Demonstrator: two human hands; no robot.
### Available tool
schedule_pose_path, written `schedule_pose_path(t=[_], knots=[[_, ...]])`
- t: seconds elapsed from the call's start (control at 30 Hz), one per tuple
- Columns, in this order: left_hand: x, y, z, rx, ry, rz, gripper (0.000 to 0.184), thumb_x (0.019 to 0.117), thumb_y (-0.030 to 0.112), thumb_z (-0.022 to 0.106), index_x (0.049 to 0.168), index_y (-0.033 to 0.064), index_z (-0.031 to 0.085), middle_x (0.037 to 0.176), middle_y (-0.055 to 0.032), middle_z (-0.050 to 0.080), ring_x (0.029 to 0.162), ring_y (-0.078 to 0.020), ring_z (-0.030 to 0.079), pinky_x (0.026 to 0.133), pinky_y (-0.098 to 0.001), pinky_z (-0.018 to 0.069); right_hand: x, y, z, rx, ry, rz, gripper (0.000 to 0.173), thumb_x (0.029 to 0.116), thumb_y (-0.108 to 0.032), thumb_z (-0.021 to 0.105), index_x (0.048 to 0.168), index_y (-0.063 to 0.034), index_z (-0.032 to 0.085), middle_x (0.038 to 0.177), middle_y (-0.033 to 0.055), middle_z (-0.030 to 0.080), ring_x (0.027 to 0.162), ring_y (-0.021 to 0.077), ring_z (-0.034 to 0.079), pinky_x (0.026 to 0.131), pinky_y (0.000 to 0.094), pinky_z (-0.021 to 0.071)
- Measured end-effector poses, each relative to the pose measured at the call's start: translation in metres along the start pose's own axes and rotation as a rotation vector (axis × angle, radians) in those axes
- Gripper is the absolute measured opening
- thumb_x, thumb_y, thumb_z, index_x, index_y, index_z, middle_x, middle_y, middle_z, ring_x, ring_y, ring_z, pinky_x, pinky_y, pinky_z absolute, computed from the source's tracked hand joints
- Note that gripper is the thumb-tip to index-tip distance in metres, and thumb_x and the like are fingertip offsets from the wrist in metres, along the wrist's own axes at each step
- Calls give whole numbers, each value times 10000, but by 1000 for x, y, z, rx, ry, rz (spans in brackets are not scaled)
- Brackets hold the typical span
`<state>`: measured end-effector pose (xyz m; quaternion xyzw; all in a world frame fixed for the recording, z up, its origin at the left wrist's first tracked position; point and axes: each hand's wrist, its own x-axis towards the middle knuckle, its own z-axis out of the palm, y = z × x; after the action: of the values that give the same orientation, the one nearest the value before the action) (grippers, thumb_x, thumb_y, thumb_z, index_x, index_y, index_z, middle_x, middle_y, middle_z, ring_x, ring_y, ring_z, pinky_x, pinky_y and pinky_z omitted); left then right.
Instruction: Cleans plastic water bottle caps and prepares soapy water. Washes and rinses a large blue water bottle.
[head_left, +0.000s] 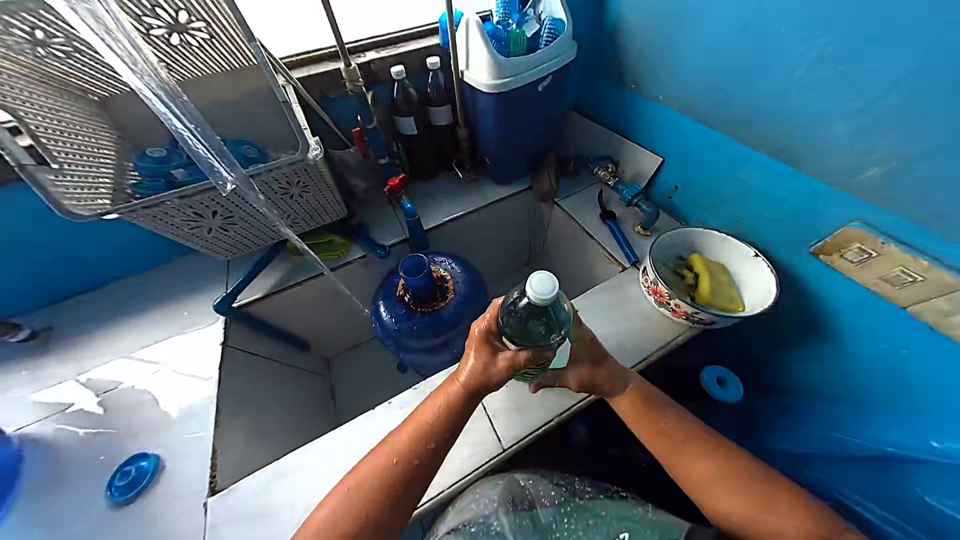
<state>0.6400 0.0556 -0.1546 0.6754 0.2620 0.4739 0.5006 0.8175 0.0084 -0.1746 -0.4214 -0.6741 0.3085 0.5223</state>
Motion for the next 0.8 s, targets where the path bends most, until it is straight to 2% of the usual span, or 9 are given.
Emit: schedule_pose_path(t=[0.1,0.17,0.2,0.27,0.33,0.43,0.53,0.67,0.8], knots=[[4,17,-11,39,-157,-179,1132,651,383,920,1534,4,322,1541,-133,419,1367,-143,480,1118,-330,447,-2,12,20,43,128,27,1094,658,-403,936,1412,180,397,1261,199,662,1174,75,645,1050,243,515],[15,41,-19,53,-231,-168,1351,605,585,901,1616,83,157,1601,-110,357,1400,-139,455,1121,-336,453,0,15,31,1,237,-10,943,684,-410,905,1291,194,510,1140,207,710,1072,97,694,977,270,566],[21,58,-23,75,-278,-109,1292,692,621,832,1634,102,116,1614,-88,361,1391,-133,472,1108,-332,462,0,12,30,-9,242,-25,892,679,-357,905,1270,193,528,1115,211,717,1048,109,706,961,279,576],[38,93,-33,184,-438,121,855,959,430,668,1599,37,259,1581,-108,422,1341,-164,541,1088,-344,498,-7,3,19,-34,207,-74,850,660,-321,882,1257,185,550,1097,206,726,1028,111,713,939,282,583],[56,122,-35,399,-604,350,444,990,147,605,1406,-2,570,1397,-100,602,1212,-110,624,1022,-271,539,-22,-9,-5,-37,134,-136,824,689,-326,879,1271,158,553,1121,174,727,1057,85,706,955,267,582],[73,139,-18,615,-756,581,315,999,183,622,1290,86,693,1217,-28,687,1065,-34,660,917,-173,551,-50,-33,-47,-68,72,-122,796,717,-313,869,1301,123,548,1161,140,719,1104,60,684,980,257,572],[79,140,13,779,-739,719,315,1007,311,591,1170,79,728,997,-45,719,841,-113,697,739,-252,579,-79,-55,-76,-316,130,18,815,694,-373,858,1293,103,578,1121,145,735,1056,92,707,937,290,585],[89,138,61,877,-711,387,430,1042,360,569,865,-23,653,737,-126,603,674,-265,626,624,-424,516,-100,-75,-100,-668,286,239,808,684,-422,841,1298,51,612,1068,179,742,980,290,731,850,535,587],[124,151,93,939,-666,28,551,1107,406,406,981,-87,619,912,-248,634,895,-406,657,800,-591,504,-100,-100,-125,-818,318,498,818,710,-273,896,1378,46,547,1086,246,719,1017,428,702,867,663,529]])
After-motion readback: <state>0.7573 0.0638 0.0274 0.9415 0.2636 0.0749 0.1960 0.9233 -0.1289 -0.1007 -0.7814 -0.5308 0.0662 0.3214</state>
